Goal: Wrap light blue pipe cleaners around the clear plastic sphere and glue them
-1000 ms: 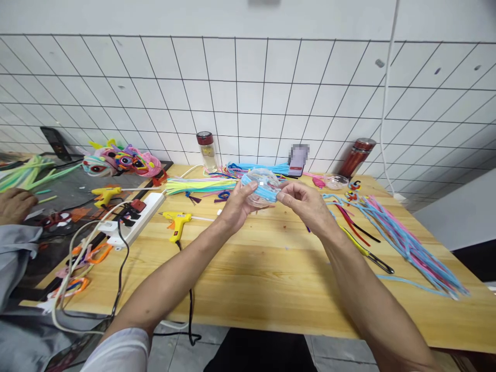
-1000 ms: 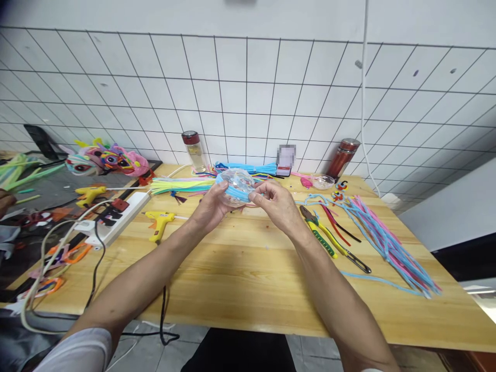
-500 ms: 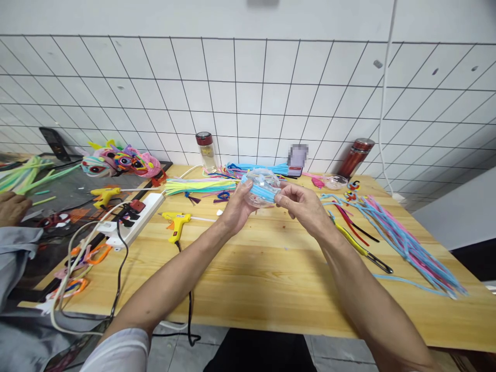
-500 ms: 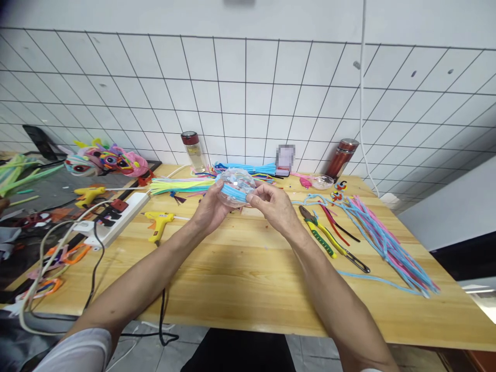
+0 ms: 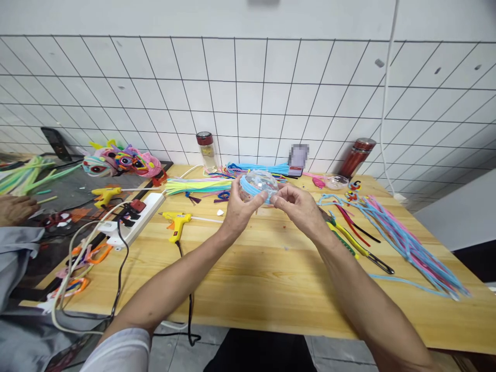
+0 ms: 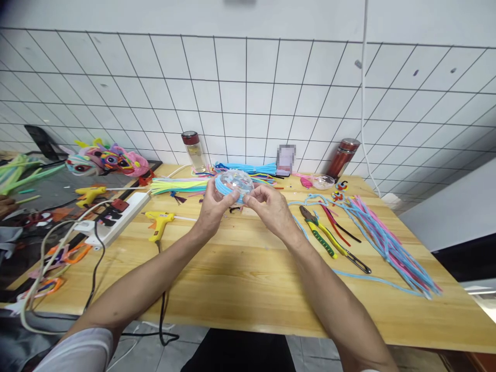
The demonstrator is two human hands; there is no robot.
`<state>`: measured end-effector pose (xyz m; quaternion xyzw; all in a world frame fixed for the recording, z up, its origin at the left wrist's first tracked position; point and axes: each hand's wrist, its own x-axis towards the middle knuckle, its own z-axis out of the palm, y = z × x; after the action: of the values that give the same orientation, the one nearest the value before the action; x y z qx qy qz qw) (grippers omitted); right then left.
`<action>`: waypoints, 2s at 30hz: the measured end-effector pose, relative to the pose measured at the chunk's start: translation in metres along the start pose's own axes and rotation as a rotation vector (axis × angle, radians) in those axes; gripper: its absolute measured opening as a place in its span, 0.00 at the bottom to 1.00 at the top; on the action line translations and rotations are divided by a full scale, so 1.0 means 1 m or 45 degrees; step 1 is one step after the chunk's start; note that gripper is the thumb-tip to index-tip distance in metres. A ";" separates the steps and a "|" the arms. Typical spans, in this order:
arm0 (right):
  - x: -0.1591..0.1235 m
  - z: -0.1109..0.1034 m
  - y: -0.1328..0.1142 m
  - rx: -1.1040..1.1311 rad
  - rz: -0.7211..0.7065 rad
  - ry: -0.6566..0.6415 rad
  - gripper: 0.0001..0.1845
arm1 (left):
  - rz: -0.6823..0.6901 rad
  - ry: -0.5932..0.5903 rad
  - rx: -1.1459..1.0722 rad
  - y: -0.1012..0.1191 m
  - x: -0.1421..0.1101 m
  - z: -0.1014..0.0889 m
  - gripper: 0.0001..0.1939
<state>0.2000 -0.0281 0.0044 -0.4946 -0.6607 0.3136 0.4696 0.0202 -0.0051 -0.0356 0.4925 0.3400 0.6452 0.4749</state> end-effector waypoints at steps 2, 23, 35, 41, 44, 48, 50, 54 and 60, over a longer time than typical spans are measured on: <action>0.000 -0.002 0.000 -0.027 -0.016 0.001 0.13 | -0.042 -0.005 -0.057 0.002 0.002 -0.001 0.42; 0.000 -0.013 -0.005 -0.006 0.005 -0.062 0.14 | -0.374 -0.264 -0.352 0.019 0.007 -0.004 0.40; 0.001 -0.010 0.000 -0.063 -0.019 -0.015 0.14 | -0.135 -0.087 -0.212 0.005 -0.001 0.002 0.51; 0.001 -0.017 -0.003 -0.162 -0.061 -0.023 0.11 | -0.352 -0.201 -0.336 0.017 0.002 -0.001 0.40; 0.001 -0.019 -0.003 -0.131 -0.073 -0.014 0.12 | -0.399 -0.242 -0.355 0.019 0.005 -0.002 0.42; 0.001 -0.018 -0.001 -0.098 -0.056 -0.008 0.12 | -0.474 -0.297 -0.376 0.017 0.007 -0.005 0.40; 0.000 -0.018 -0.001 -0.075 -0.043 -0.023 0.13 | -0.496 -0.321 -0.386 0.016 0.007 -0.007 0.38; -0.001 -0.017 -0.002 -0.062 -0.057 -0.043 0.13 | -0.493 -0.360 -0.402 0.014 0.009 -0.008 0.35; 0.000 -0.011 0.000 -0.043 0.067 -0.065 0.14 | -0.352 -0.318 -0.398 0.009 0.012 -0.006 0.33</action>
<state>0.2103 -0.0285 0.0081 -0.5116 -0.6644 0.3272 0.4356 0.0113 0.0034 -0.0260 0.4379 0.2389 0.5530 0.6674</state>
